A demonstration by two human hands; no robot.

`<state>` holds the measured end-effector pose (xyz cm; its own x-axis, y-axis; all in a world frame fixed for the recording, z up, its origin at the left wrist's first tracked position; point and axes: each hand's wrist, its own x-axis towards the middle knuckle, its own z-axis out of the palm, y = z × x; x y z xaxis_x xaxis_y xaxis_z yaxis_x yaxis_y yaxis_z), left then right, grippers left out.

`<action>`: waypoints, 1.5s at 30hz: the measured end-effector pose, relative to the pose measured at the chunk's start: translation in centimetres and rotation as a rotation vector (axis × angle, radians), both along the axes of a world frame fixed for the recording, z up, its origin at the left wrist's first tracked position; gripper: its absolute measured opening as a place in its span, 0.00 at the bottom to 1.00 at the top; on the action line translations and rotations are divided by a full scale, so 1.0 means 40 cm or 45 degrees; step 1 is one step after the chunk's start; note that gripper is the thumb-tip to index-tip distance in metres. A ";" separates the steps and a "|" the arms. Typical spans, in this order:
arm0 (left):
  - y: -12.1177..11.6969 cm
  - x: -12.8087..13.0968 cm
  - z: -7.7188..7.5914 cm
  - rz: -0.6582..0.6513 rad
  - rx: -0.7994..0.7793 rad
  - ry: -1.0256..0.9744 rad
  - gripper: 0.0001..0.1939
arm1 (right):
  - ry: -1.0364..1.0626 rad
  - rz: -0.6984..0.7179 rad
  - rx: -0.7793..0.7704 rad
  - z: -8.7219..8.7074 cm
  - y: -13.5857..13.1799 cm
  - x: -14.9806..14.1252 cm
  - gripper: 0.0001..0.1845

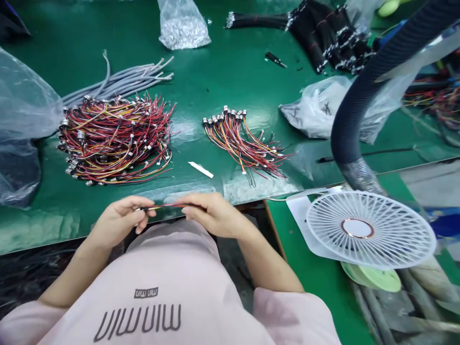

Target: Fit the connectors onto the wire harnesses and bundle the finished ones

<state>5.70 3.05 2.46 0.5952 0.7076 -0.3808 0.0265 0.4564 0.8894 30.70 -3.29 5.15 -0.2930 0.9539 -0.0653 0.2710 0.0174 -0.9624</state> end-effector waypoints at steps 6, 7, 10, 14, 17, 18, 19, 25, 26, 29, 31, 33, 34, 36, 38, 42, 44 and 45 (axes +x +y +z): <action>0.018 -0.020 -0.021 0.251 -0.002 -0.071 0.13 | 0.075 -0.038 -0.250 -0.010 0.003 0.048 0.18; 0.021 -0.034 -0.021 0.309 0.011 -0.076 0.13 | 0.151 -0.030 -0.302 -0.018 0.002 0.049 0.20; 0.028 -0.103 -0.026 0.427 0.051 -0.045 0.14 | 0.343 -0.017 -0.355 -0.040 -0.004 0.040 0.24; 0.021 -0.203 -0.027 0.227 0.144 0.079 0.15 | 0.429 0.038 -0.353 -0.040 -0.009 -0.005 0.26; -0.006 -0.216 -0.003 -0.211 0.189 0.062 0.22 | 0.347 0.131 -0.289 -0.019 -0.001 -0.064 0.25; -0.017 -0.206 0.007 -0.346 0.181 0.050 0.25 | 0.302 0.176 -0.252 -0.012 0.002 -0.087 0.24; -0.027 -0.190 0.017 -0.446 0.171 0.045 0.27 | 0.263 0.221 -0.210 -0.005 0.006 -0.108 0.23; -0.049 -0.115 0.020 -0.224 0.232 0.119 0.17 | 0.218 0.242 -0.085 0.009 0.007 -0.167 0.22; -0.048 -0.116 0.014 -0.181 0.215 0.105 0.17 | 0.236 0.208 -0.083 0.007 0.005 -0.165 0.21; -0.043 -0.124 0.001 -0.137 0.153 0.092 0.18 | 0.268 0.113 -0.080 -0.005 -0.003 -0.160 0.19; -0.041 -0.122 -0.002 -0.146 0.148 0.092 0.18 | 0.263 0.046 -0.071 -0.011 -0.006 -0.164 0.18; -0.039 -0.111 -0.001 -0.153 0.137 0.081 0.18 | 0.251 0.000 -0.069 -0.015 -0.006 -0.169 0.17; -0.037 -0.105 0.000 -0.149 0.117 0.071 0.18 | 0.247 -0.010 -0.068 -0.016 -0.005 -0.170 0.16; -0.031 -0.092 0.002 -0.117 0.051 0.046 0.19 | 0.240 -0.029 -0.056 -0.019 -0.002 -0.167 0.17; -0.021 -0.082 0.002 -0.094 -0.019 0.039 0.20 | 0.231 -0.066 -0.027 -0.024 0.001 -0.159 0.16; -0.008 -0.062 0.001 -0.169 -0.022 0.086 0.19 | 0.192 -0.129 0.027 -0.036 0.007 -0.146 0.12; -0.009 -0.045 0.002 -0.228 0.061 0.115 0.17 | 0.154 -0.124 0.044 -0.038 0.009 -0.147 0.11; -0.011 -0.034 0.004 -0.249 0.117 0.125 0.16 | 0.133 -0.119 0.049 -0.038 0.010 -0.149 0.10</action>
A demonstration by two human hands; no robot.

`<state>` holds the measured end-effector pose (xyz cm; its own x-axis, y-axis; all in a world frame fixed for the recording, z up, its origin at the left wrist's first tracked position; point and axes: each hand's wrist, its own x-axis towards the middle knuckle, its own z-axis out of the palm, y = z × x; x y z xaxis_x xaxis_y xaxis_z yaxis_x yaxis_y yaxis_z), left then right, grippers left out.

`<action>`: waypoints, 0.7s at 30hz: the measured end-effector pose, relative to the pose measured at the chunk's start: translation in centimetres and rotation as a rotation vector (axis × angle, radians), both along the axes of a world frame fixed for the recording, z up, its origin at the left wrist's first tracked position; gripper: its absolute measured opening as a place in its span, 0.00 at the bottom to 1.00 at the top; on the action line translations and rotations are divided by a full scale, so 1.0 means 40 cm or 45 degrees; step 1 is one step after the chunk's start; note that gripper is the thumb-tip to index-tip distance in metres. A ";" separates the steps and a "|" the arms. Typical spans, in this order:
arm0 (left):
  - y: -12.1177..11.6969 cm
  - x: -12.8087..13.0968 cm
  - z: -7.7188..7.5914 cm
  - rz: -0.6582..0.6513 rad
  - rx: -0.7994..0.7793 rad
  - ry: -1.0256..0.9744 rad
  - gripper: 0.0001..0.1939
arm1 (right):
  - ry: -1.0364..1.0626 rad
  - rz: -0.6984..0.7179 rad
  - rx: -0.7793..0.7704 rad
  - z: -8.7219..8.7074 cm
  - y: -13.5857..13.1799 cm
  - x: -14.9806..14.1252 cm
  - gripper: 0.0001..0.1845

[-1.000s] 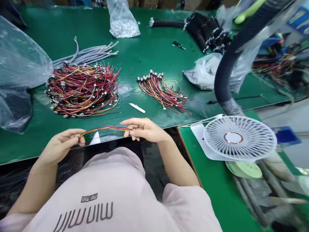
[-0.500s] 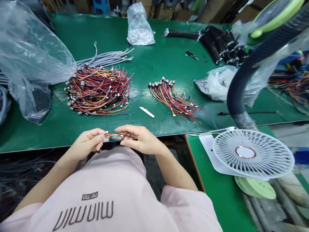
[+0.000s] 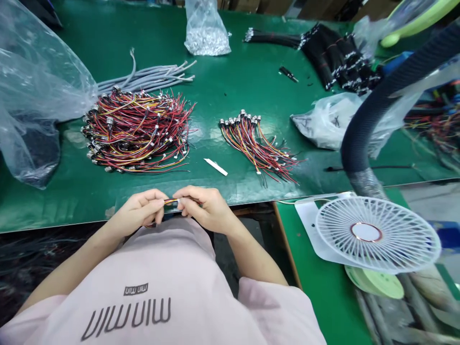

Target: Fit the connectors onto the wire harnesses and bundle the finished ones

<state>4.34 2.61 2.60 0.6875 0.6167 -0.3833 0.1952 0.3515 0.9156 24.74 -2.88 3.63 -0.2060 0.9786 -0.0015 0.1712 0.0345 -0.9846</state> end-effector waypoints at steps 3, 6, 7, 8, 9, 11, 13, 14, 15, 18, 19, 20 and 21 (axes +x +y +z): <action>-0.007 0.037 0.005 -0.021 0.182 0.020 0.11 | -0.029 -0.008 -0.010 0.004 0.001 -0.006 0.09; -0.009 0.065 0.010 -0.020 0.329 0.065 0.08 | -0.013 -0.037 -0.054 0.010 -0.001 -0.005 0.09; -0.008 0.071 0.010 -0.030 0.369 0.080 0.07 | -0.009 -0.043 -0.064 0.011 -0.001 -0.003 0.09; -0.006 0.074 0.010 -0.045 0.407 0.094 0.08 | -0.011 -0.044 -0.068 0.013 -0.002 -0.001 0.09; -0.004 0.077 0.011 -0.061 0.437 0.107 0.08 | -0.019 -0.037 -0.066 0.013 -0.003 0.002 0.08; 0.001 0.078 0.011 -0.100 0.466 0.124 0.08 | -0.051 -0.020 -0.048 0.013 -0.004 0.006 0.07; 0.004 0.077 0.011 -0.150 0.454 0.120 0.07 | -0.080 -0.013 -0.032 0.009 -0.004 0.006 0.07; 0.005 0.076 0.012 -0.176 0.446 0.118 0.07 | -0.082 -0.016 -0.031 0.008 -0.005 0.004 0.06; 0.005 0.074 0.012 -0.199 0.443 0.123 0.07 | -0.077 -0.021 -0.037 0.006 -0.004 0.002 0.06; 0.007 0.058 0.005 -0.236 0.424 0.159 0.06 | -0.020 -0.044 -0.093 0.006 -0.003 0.002 0.05; 0.008 0.049 0.000 -0.236 0.389 0.161 0.06 | 0.014 -0.073 -0.122 0.008 -0.003 0.006 0.05; 0.010 0.039 -0.006 -0.237 0.334 0.146 0.06 | 0.053 -0.113 -0.153 0.010 -0.002 0.011 0.06; 0.012 0.028 -0.012 -0.239 0.265 0.118 0.06 | 0.094 -0.160 -0.179 0.014 -0.001 0.019 0.06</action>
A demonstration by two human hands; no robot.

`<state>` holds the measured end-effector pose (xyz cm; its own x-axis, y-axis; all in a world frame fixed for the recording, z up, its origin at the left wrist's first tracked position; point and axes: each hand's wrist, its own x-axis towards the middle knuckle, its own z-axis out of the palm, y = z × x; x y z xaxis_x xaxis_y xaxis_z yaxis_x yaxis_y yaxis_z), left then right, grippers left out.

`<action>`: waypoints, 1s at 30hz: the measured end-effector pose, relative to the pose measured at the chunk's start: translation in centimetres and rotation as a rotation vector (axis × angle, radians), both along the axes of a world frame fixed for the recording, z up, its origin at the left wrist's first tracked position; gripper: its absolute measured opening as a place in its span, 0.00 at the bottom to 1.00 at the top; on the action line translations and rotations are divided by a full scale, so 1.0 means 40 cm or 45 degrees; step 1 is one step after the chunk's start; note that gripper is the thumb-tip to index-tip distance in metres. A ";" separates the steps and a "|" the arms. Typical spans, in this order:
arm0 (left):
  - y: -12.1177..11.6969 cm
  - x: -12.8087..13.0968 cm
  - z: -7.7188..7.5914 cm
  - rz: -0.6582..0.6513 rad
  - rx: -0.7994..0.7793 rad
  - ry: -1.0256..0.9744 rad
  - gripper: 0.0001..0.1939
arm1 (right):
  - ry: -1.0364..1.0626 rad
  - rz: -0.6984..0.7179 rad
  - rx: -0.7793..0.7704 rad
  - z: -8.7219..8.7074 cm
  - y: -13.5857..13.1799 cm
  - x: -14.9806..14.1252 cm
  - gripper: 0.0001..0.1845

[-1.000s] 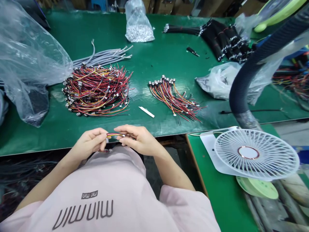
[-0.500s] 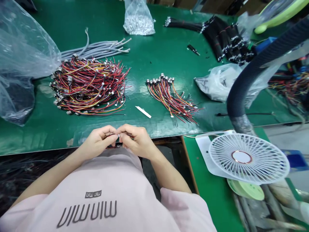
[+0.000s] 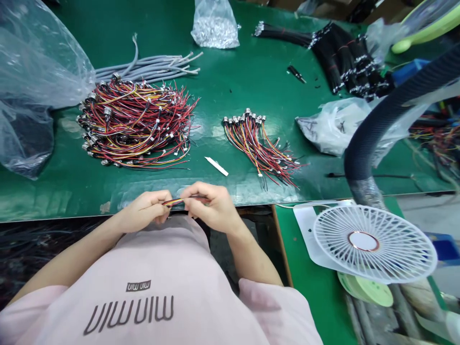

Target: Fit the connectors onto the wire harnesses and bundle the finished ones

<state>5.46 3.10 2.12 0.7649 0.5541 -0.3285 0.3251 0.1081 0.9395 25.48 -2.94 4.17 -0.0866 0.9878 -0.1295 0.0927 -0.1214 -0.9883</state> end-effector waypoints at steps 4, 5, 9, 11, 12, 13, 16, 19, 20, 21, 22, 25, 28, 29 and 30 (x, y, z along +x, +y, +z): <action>0.010 -0.030 -0.016 -0.023 -0.264 -0.087 0.06 | 0.106 -0.109 -0.039 0.011 0.003 0.025 0.09; 0.012 -0.031 -0.016 -0.028 -0.307 -0.097 0.06 | 0.118 -0.116 -0.037 0.012 0.004 0.027 0.09; 0.014 -0.019 -0.004 -0.071 -0.385 -0.128 0.11 | 0.135 -0.162 0.002 0.016 0.003 0.030 0.07; 0.014 -0.018 0.001 -0.150 -0.348 -0.130 0.13 | 0.122 -0.200 0.036 0.018 -0.002 0.040 0.06; 0.015 -0.021 0.001 -0.193 -0.315 -0.127 0.14 | 0.108 -0.226 0.059 0.019 -0.006 0.049 0.06; 0.016 -0.025 0.000 -0.229 -0.281 -0.121 0.14 | 0.091 -0.252 0.085 0.022 -0.010 0.060 0.05; 0.021 -0.044 -0.009 -0.270 -0.254 -0.085 0.15 | 0.078 -0.367 0.182 0.030 -0.021 0.097 0.03; 0.026 -0.057 -0.020 -0.210 -0.332 -0.070 0.15 | 0.160 -0.489 0.260 0.036 -0.025 0.127 0.02; 0.026 -0.059 -0.023 -0.181 -0.359 -0.084 0.15 | 0.179 -0.514 0.272 0.035 -0.024 0.136 0.02; 0.026 -0.060 -0.026 -0.151 -0.387 -0.110 0.15 | 0.181 -0.534 0.277 0.031 -0.022 0.145 0.03; 0.025 -0.060 -0.029 -0.126 -0.422 -0.143 0.15 | 0.161 -0.555 0.280 0.024 -0.021 0.155 0.03; 0.022 -0.059 -0.037 -0.053 -0.552 -0.228 0.17 | -0.112 -0.677 0.332 0.003 -0.018 0.189 0.03; 0.019 -0.052 -0.044 0.049 -0.609 -0.237 0.18 | -0.814 -0.846 0.610 0.007 -0.026 0.197 0.09; 0.018 -0.047 -0.044 0.070 -0.607 -0.233 0.18 | -1.012 -0.874 0.743 0.018 -0.030 0.186 0.13; 0.017 -0.040 -0.043 0.067 -0.602 -0.227 0.18 | -1.141 -0.849 0.867 0.032 -0.034 0.169 0.17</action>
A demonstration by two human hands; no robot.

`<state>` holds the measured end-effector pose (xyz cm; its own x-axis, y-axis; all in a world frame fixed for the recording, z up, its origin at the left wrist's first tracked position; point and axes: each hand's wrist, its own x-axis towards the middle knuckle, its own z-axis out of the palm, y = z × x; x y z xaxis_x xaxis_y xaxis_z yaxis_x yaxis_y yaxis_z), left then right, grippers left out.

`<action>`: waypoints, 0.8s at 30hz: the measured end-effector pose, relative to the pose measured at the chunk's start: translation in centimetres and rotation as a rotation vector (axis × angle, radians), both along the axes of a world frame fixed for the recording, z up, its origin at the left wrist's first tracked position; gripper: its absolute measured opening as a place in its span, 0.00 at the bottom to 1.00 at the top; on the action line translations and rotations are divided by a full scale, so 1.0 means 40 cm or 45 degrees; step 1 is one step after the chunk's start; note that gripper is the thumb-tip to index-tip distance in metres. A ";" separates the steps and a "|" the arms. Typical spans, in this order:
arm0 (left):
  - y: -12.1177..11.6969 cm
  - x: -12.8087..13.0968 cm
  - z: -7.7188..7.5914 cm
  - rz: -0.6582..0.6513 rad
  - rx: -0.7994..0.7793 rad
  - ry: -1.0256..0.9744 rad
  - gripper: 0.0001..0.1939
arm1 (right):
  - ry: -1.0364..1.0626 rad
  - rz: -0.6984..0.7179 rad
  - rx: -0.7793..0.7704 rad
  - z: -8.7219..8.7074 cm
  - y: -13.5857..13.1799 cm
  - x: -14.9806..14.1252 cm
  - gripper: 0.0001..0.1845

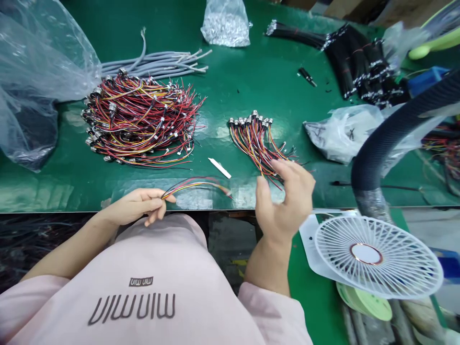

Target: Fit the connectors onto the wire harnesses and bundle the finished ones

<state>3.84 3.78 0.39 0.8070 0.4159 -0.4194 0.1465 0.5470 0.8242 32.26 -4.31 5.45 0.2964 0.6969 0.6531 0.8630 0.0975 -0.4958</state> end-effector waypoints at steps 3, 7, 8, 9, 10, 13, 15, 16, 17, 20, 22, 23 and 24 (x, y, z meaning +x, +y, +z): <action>-0.003 0.022 0.013 -0.141 0.060 -0.027 0.18 | -0.184 0.457 -0.130 0.038 -0.001 -0.075 0.22; -0.011 0.029 0.034 -0.274 0.199 -0.054 0.17 | -0.239 1.070 -0.708 0.023 0.020 -0.147 0.13; -0.014 0.023 0.035 -0.257 0.212 -0.040 0.17 | -0.183 1.107 -0.805 0.009 0.023 -0.151 0.13; -0.017 0.015 0.032 -0.225 0.208 -0.024 0.18 | -0.116 1.113 -0.864 -0.005 0.023 -0.152 0.13; -0.019 0.006 0.026 -0.186 0.191 -0.010 0.18 | -0.050 1.101 -0.887 -0.019 0.019 -0.151 0.14; -0.026 -0.019 0.003 -0.099 0.130 0.034 0.20 | 0.121 1.051 -0.850 -0.049 -0.002 -0.143 0.13; -0.028 -0.026 -0.008 -0.037 0.174 0.063 0.18 | 0.314 1.049 -0.879 -0.059 -0.017 -0.141 0.13; -0.029 -0.027 -0.010 0.002 0.230 0.071 0.16 | 0.456 1.055 -0.925 -0.062 -0.023 -0.141 0.14; -0.030 -0.025 -0.010 0.045 0.300 0.072 0.15 | 0.608 1.058 -0.986 -0.064 -0.027 -0.141 0.16; -0.031 -0.018 -0.002 0.147 0.456 0.062 0.12 | 0.904 1.018 -1.109 -0.068 -0.033 -0.142 0.18; -0.031 -0.015 0.003 0.207 0.435 0.058 0.14 | 0.854 0.970 -1.064 -0.067 -0.031 -0.142 0.15; -0.030 -0.014 0.004 0.239 0.403 0.055 0.16 | 0.778 0.950 -1.018 -0.065 -0.030 -0.142 0.13; -0.030 -0.015 0.004 0.270 0.371 0.048 0.17 | 0.692 0.936 -0.965 -0.063 -0.029 -0.141 0.12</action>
